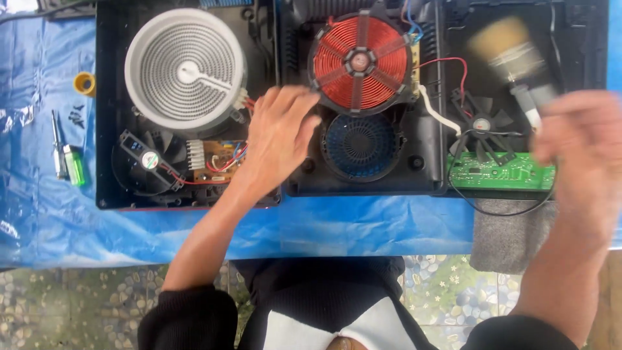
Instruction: Adjusting the internal wiring and repositioning the heating coil of an induction cooktop during a repair.
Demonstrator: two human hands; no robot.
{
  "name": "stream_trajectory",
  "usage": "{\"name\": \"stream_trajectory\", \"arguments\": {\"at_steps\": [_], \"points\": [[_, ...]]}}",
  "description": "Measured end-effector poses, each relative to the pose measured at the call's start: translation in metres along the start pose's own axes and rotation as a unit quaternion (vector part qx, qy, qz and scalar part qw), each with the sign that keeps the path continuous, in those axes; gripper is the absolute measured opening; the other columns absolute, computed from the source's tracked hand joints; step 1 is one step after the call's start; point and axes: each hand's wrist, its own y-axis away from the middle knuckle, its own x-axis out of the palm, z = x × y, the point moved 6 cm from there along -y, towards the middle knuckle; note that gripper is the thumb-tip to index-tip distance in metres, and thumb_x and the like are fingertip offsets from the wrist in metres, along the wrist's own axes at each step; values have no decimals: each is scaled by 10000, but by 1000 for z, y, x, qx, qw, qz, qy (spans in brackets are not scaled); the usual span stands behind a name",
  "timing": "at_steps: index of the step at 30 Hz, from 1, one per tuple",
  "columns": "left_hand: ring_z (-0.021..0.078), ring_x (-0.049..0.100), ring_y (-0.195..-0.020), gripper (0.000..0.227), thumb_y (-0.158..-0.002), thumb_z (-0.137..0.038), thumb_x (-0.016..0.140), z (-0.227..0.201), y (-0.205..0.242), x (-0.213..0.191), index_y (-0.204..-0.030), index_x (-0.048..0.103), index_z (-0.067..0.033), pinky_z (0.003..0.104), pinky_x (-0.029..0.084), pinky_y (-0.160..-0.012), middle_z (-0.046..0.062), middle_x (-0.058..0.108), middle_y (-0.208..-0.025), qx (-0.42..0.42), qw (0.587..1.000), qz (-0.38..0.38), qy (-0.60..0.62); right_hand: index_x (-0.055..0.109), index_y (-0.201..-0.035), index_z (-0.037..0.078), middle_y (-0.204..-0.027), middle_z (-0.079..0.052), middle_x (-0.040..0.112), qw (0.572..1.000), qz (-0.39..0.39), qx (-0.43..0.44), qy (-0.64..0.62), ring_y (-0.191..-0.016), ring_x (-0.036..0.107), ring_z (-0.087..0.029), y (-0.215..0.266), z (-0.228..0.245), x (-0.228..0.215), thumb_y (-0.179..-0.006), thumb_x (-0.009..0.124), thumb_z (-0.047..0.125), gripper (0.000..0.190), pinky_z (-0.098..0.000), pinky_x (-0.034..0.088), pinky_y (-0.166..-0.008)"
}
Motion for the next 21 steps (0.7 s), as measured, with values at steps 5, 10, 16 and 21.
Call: {"name": "stream_trajectory", "arguments": {"at_steps": [5,10,16,21], "points": [[340,610,-868,176,-957,6,638,17,-28,27,-1119,608,-54,470,490,-670,111,638,-1037,31,998,21,54,697,-1234,166,-983,4,684,937,310,18,160,-630,591,-87,-3,37,127,-1013,565,136,259,-224,499,-580],[317,613,-841,124,-1003,-7,589,41,-20,39,-1111,641,-41,446,494,-700,109,655,-1006,26,996,-30,79,646,-1214,182,-1116,3,774,847,440,-22,299,-720,679,-204,-2,46,185,-954,589,326,303,-403,509,-709],[245,596,-703,95,-995,46,607,56,-15,30,-1051,658,-11,350,481,-608,104,604,-898,-2,984,-84,158,717,-1100,120,-897,-51,736,886,461,-31,32,-660,734,-119,-9,41,210,-894,717,324,289,-198,655,-525],[192,629,-727,142,-993,75,636,63,-16,29,-1104,672,-6,294,517,-639,102,619,-912,-19,966,-127,226,706,-962,24,-808,-75,681,958,256,-118,58,-564,662,-152,-18,72,205,-951,572,107,157,-218,592,-458]]}}
